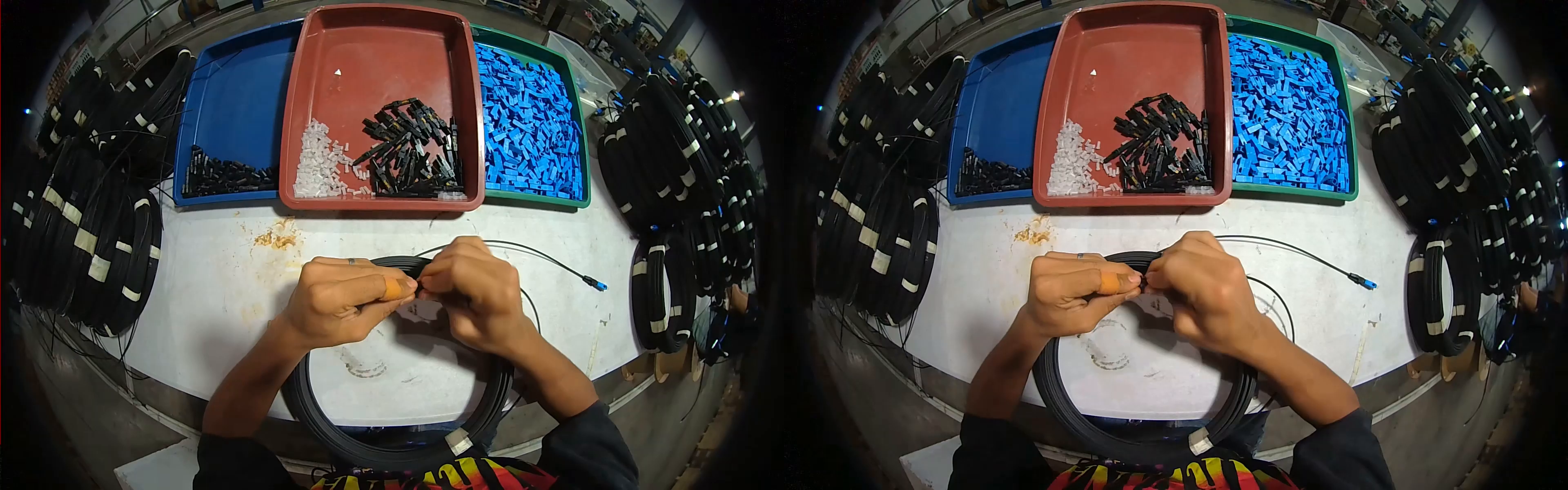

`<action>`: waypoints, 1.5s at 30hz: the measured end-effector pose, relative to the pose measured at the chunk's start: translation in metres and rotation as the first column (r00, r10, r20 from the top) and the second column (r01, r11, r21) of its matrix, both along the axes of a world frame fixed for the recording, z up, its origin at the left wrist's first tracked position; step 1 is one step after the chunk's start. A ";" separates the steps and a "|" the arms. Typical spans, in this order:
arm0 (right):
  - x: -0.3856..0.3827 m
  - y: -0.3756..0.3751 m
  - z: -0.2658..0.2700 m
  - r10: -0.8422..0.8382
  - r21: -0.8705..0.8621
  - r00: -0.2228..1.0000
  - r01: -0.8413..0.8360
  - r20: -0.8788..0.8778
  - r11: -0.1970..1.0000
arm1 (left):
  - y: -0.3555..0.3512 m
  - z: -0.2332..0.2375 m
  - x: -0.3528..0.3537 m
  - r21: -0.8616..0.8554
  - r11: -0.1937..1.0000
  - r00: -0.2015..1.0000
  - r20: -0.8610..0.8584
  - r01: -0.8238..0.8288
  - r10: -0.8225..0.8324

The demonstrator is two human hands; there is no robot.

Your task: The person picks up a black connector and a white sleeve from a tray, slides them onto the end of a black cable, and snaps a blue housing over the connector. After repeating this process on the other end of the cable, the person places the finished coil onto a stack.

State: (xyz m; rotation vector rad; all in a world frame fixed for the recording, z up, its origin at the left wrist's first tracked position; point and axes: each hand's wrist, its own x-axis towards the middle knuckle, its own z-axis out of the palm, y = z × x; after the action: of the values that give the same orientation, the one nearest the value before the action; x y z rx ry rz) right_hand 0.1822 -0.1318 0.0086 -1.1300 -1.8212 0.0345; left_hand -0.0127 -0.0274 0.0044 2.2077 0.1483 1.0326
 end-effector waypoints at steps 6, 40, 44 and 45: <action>-0.004 0.003 0.001 0.002 -0.055 0.998 -0.006 -0.070 0.998 | 0.000 0.001 -0.002 0.018 0.999 0.999 -0.012 -0.049 0.049; -0.004 0.001 0.002 -0.035 0.041 0.999 0.034 0.025 0.999 | 0.000 0.001 0.002 0.198 0.977 0.995 0.075 -0.073 0.059; -0.003 -0.005 0.001 -0.045 -0.053 0.997 0.048 0.057 0.997 | 0.001 -0.001 0.003 0.340 0.940 0.997 0.071 -0.036 0.012; -0.002 -0.005 0.000 -0.033 -0.119 0.999 0.036 0.029 0.992 | 0.002 -0.001 0.003 0.341 0.940 0.998 0.069 -0.028 0.005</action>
State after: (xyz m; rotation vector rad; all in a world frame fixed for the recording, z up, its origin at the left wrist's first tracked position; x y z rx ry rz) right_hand 0.1797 -0.1370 0.0089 -1.2506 -1.8432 0.1094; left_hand -0.0098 -0.0251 0.0038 2.4791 -0.0483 1.2162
